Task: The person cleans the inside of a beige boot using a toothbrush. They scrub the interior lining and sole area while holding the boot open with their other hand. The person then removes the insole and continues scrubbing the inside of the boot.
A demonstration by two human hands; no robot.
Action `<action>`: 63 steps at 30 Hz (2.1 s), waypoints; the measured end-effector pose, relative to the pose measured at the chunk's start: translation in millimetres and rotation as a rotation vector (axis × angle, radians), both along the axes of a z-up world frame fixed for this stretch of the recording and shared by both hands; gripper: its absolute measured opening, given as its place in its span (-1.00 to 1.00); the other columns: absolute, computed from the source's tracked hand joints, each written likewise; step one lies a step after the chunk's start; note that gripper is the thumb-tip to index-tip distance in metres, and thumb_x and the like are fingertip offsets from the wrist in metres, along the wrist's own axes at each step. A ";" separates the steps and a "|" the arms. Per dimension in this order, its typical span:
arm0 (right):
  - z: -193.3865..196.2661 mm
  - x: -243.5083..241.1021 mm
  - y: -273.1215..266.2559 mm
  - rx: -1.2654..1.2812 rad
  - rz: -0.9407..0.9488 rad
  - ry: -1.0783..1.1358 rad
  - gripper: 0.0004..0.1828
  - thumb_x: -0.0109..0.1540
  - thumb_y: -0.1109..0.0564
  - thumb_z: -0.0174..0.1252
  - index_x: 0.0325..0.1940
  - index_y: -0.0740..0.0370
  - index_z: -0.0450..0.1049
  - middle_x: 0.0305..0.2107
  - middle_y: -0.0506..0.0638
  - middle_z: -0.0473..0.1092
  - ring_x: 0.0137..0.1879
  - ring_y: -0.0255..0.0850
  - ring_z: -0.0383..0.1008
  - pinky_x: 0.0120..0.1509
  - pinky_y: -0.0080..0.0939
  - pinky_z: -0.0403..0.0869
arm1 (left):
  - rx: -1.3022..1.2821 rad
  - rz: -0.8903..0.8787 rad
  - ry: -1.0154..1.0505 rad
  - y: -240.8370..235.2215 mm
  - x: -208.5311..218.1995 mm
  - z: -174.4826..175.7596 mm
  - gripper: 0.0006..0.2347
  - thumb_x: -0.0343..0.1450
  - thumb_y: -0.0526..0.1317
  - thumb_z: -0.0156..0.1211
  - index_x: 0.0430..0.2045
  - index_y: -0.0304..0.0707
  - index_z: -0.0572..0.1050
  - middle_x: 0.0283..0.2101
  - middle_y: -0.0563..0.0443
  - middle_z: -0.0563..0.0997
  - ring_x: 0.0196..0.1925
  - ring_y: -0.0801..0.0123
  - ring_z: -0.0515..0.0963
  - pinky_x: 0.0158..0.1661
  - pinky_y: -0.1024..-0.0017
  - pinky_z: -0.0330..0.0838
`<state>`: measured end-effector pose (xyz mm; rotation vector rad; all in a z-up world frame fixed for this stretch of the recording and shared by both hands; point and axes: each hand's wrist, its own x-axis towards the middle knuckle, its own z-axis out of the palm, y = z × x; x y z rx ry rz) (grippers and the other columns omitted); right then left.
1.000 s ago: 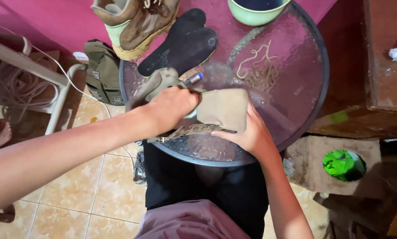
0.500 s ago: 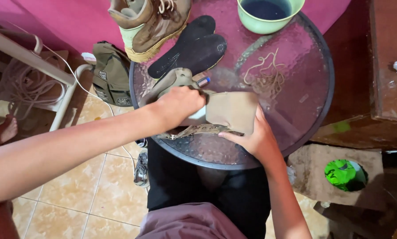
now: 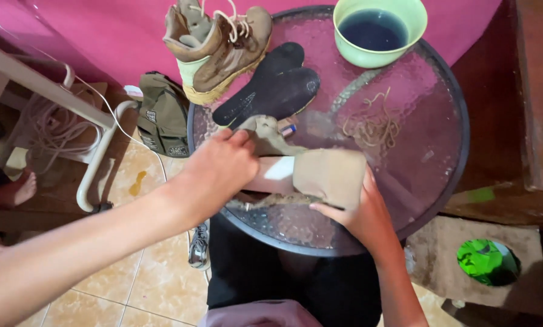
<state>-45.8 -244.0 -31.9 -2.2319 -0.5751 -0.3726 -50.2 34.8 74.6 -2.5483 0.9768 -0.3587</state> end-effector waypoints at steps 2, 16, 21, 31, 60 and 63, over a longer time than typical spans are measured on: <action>-2.6 -6.2 -10.7 -0.081 -0.007 -0.049 0.19 -0.27 -0.03 0.64 0.27 0.64 0.31 0.30 0.47 0.22 0.45 0.22 0.24 0.56 0.01 0.22 | -0.005 0.017 -0.055 -2.6 -16.6 30.4 -0.92 0.27 -0.35 0.24 -0.48 -0.08 0.58 -0.36 0.00 0.59 -0.15 0.16 0.52 -0.08 0.29 0.36; 79.1 -55.4 -45.8 0.001 -0.011 0.310 -0.02 -0.06 0.36 0.12 0.49 0.33 0.08 0.37 0.15 0.16 0.47 -0.08 0.20 0.06 -0.30 0.43 | -1.131 0.460 0.418 10.1 -36.7 -0.3 -0.83 0.54 -0.17 0.00 -0.16 -0.29 0.27 -0.15 -0.14 0.43 -0.30 0.07 0.57 -0.28 0.10 0.50; 111.2 -65.1 -8.1 -0.347 0.211 0.045 -0.40 0.24 0.36 0.02 0.32 -0.06 0.46 0.10 -0.08 0.52 0.28 -0.17 0.46 0.39 -0.06 0.35 | -1.128 0.323 0.280 2.9 -44.3 -7.1 -0.84 0.58 -0.19 -0.08 -0.15 -0.33 0.33 -0.16 -0.09 0.37 -0.22 0.14 0.53 -0.38 0.18 0.47; 98.7 1.2 82.6 -0.913 0.274 0.153 -0.70 0.25 -0.11 0.18 -0.28 0.15 0.61 -0.54 0.16 0.53 -0.34 0.16 0.64 -0.24 0.20 0.60 | -1.134 0.280 -0.030 -10.7 -49.1 -26.5 -0.93 0.52 -0.22 0.01 -0.25 -0.16 0.39 -0.41 0.08 0.27 -0.40 0.10 0.55 -0.45 0.28 0.52; 54.3 23.2 67.8 -0.908 0.532 0.006 -0.79 0.18 0.02 0.15 -0.23 0.18 0.54 -0.46 0.03 0.50 -0.36 0.10 0.60 -0.32 0.11 0.57 | -1.194 0.342 -0.115 -20.4 -33.8 -30.6 -0.93 0.49 -0.24 0.06 -0.28 -0.23 0.43 -0.41 0.03 0.30 -0.41 0.09 0.53 -0.47 0.25 0.52; 57.6 21.1 65.8 -0.873 0.509 0.120 -0.74 0.21 -0.01 0.12 -0.21 0.22 0.52 -0.45 0.08 0.49 -0.34 0.14 0.60 -0.28 0.14 0.58 | -1.197 0.362 -0.079 -20.1 -38.1 -27.8 -0.92 0.50 -0.23 0.06 -0.27 -0.22 0.44 -0.40 0.05 0.30 -0.41 0.11 0.54 -0.46 0.27 0.52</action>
